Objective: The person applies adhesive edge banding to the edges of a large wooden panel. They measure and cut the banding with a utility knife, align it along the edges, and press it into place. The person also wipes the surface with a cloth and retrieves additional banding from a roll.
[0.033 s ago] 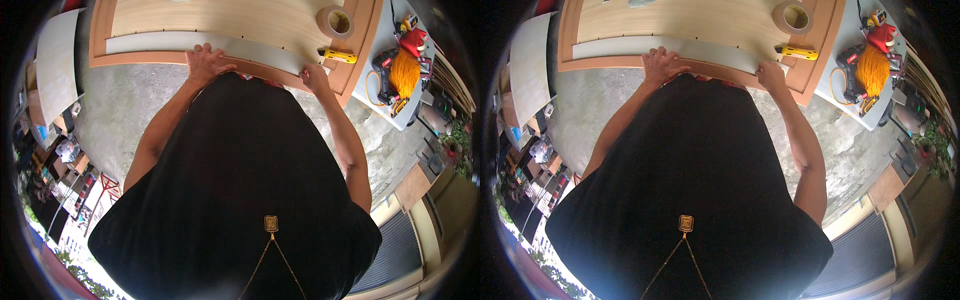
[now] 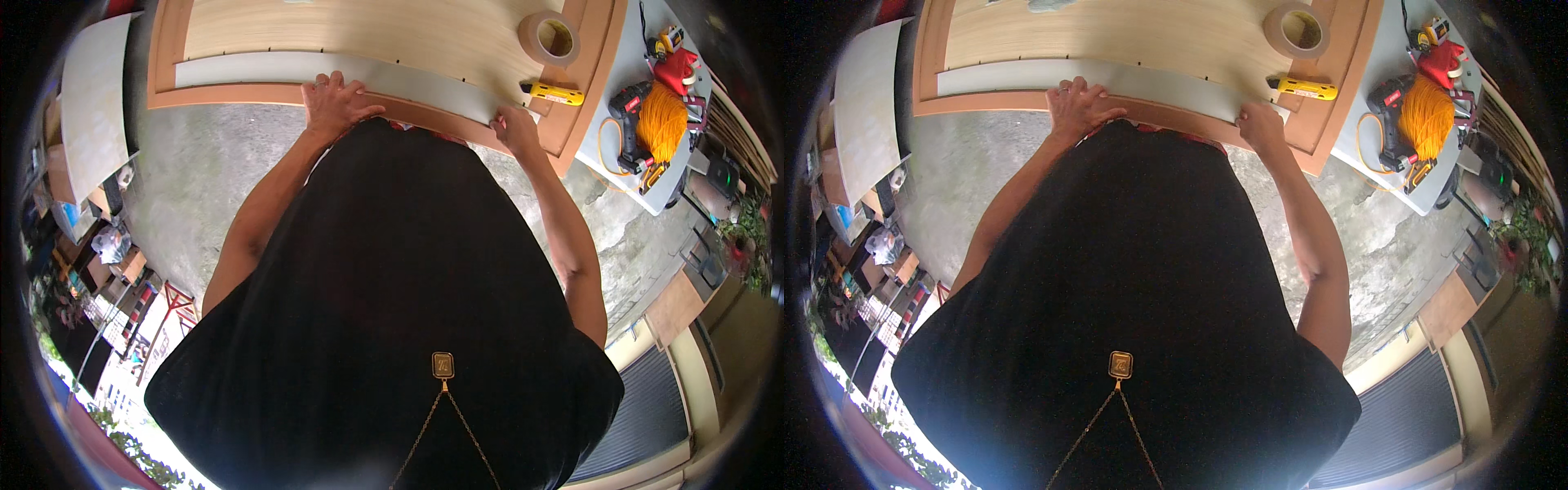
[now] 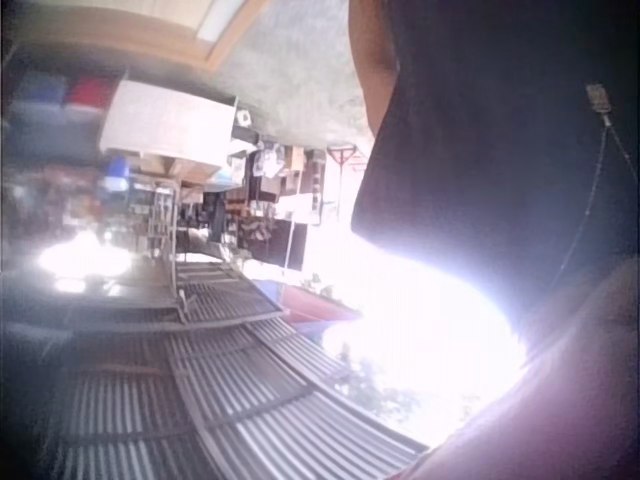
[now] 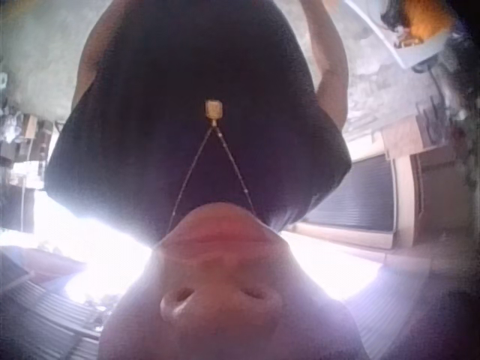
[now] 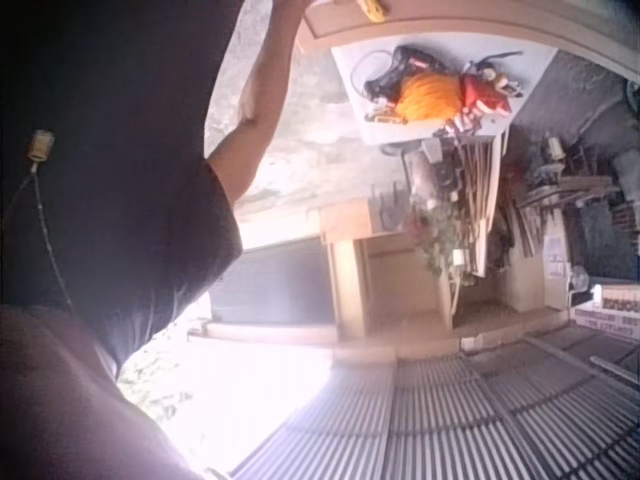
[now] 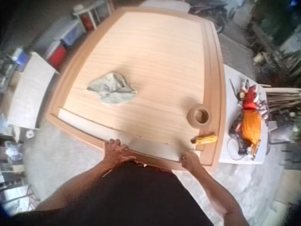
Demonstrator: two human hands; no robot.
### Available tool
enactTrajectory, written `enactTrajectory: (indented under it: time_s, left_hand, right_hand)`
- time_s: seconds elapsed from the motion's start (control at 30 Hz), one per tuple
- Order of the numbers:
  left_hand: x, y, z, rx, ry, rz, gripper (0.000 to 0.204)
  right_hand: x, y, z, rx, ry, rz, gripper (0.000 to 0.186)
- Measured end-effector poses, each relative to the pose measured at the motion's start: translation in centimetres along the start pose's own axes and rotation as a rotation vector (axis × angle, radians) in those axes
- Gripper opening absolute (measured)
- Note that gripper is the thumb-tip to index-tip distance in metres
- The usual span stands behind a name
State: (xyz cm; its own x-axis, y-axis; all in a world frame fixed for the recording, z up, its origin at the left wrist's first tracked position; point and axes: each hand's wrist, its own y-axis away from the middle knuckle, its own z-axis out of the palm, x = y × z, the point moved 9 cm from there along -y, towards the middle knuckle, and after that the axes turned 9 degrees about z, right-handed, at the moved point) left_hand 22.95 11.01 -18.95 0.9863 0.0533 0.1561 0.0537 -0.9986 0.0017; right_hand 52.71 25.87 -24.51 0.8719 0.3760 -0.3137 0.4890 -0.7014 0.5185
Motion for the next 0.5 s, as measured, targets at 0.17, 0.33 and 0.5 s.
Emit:
enactTrajectory:
  time_s: [0.17,0.33,0.5]
  left_hand:
    - [-3.0,0.4,0.0,-0.092,-0.075,-0.094,0.064]
    - [-6.8,1.2,-0.4,-0.200,-0.106,-0.137,0.066]
    - [-11.0,2.4,-1.0,-0.167,-0.093,-0.115,0.066]
  right_hand:
    - [-2.7,0.2,-1.3,0.132,0.234,0.015,0.013]
    - [-8.2,0.5,-1.4,0.261,0.018,-0.134,0.018]
    - [-18.4,-0.7,0.8,0.184,-0.175,-0.257,0.028]
